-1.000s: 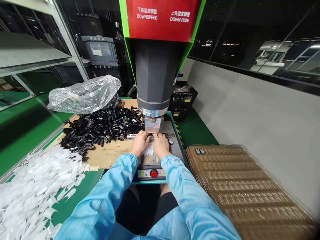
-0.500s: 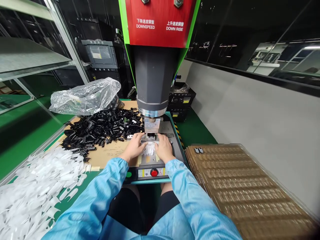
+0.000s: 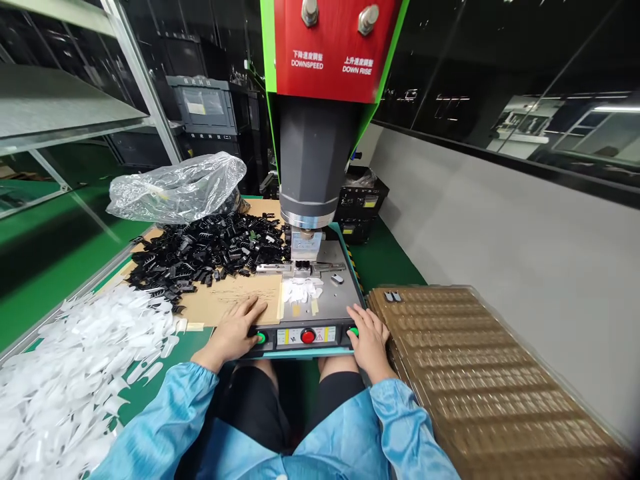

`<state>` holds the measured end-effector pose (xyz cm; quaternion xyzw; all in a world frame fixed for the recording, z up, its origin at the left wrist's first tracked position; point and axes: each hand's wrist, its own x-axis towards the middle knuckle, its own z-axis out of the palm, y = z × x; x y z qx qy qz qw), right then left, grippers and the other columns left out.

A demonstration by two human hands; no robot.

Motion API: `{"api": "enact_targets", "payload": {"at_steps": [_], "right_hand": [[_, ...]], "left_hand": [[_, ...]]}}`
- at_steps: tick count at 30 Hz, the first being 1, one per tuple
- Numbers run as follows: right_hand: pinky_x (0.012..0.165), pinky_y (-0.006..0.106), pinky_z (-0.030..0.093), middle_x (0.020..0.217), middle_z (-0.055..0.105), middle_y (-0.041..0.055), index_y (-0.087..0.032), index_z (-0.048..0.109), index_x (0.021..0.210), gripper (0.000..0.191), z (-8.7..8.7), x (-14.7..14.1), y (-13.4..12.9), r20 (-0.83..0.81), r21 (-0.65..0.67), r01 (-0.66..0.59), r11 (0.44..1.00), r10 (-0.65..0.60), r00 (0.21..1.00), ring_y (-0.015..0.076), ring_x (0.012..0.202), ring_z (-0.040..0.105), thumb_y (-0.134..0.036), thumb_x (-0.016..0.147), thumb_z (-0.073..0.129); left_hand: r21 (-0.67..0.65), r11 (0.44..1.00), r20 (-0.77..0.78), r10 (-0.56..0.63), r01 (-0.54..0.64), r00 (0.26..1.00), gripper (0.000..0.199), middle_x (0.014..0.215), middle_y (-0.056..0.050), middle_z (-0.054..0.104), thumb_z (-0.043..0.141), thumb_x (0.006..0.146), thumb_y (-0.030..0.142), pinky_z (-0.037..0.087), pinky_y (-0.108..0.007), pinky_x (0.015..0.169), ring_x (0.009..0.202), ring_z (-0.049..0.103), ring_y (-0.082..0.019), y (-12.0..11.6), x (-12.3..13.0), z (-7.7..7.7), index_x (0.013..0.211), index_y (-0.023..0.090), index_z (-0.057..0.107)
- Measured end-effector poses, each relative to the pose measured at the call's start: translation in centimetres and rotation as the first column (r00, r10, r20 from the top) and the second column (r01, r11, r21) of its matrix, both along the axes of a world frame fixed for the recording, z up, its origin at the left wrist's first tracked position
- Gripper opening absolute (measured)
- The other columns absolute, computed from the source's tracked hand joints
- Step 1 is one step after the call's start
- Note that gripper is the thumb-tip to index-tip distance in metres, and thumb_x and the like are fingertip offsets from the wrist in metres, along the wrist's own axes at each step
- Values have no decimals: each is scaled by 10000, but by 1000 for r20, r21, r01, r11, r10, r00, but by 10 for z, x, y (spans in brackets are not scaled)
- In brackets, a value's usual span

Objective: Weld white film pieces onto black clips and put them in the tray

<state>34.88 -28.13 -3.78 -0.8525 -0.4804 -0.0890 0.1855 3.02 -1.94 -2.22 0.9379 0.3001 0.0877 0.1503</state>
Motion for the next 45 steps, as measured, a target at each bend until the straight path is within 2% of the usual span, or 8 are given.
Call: {"api": "enact_targets", "payload": {"at_steps": [11,21,31,36,38,41,43,45], "right_hand": [[1159,526,277,1633,539,8,-367,571,1527,665,8,-5,0,-55,18,5,1000,-4,998,309,1466,420,-99,918,545],[1135,480,272,1649,516,12,-367,538,1549,700,-3,-2,-1,-17,41,-12,999,13,1000,295,1470,406,-90,907,569],[1185,511,251,1673,490,5,-363,537,1555,692,3,-8,-2,-85,36,10,999,-7,996,288,1506,386,-117,908,549],[1203,557,243,1636,534,39,-334,563,1533,668,2,-10,1,-111,60,35,998,-29,993,323,1501,401,-158,888,578],[1205,557,251,1579,591,53,-308,625,1453,559,7,-8,8,-134,82,44,996,-33,990,324,1481,429,-187,909,578],[1197,561,283,1455,672,99,-266,662,1364,429,23,-1,31,-184,124,49,991,-25,983,333,1452,465,-246,943,583],[1166,542,344,1423,683,120,-247,619,1408,461,36,5,57,-235,164,21,986,18,972,335,1407,509,-269,948,595],[1134,513,404,1427,682,122,-231,553,1474,534,48,10,88,-285,221,-30,975,94,954,326,1346,556,-277,945,611]], "left_hand": [[-28,1000,-98,6,-9,995,907,1688,-175,410,828,756,363,330,-492,1283,1555,401,-399,2,8,12,1596,221,515],[-56,998,-168,29,-39,985,949,1699,-181,376,828,735,357,338,-475,1282,1575,378,-380,-1,15,19,1605,205,481],[-23,999,-192,29,-34,981,913,1691,-180,385,791,759,389,332,-481,1278,1562,387,-369,-4,17,20,1592,201,470],[-5,999,-163,31,-32,986,885,1692,-198,386,734,828,530,313,-509,1283,1573,363,-393,-11,14,21,1599,187,467],[-47,997,-145,58,-65,988,844,1665,-200,428,700,851,600,341,-521,1266,1550,401,-404,-10,17,25,1564,188,517],[-161,985,-55,52,-61,997,722,1532,-180,582,687,869,646,419,-490,1209,1435,543,-379,0,32,34,1438,206,626],[-270,962,74,68,-46,995,697,1461,-164,644,696,889,637,467,-454,1164,1357,612,-342,10,51,38,1431,205,617],[-387,921,220,142,-47,965,720,1492,-164,628,725,903,590,503,-435,1119,1329,633,-321,22,78,40,1488,205,558]]}}
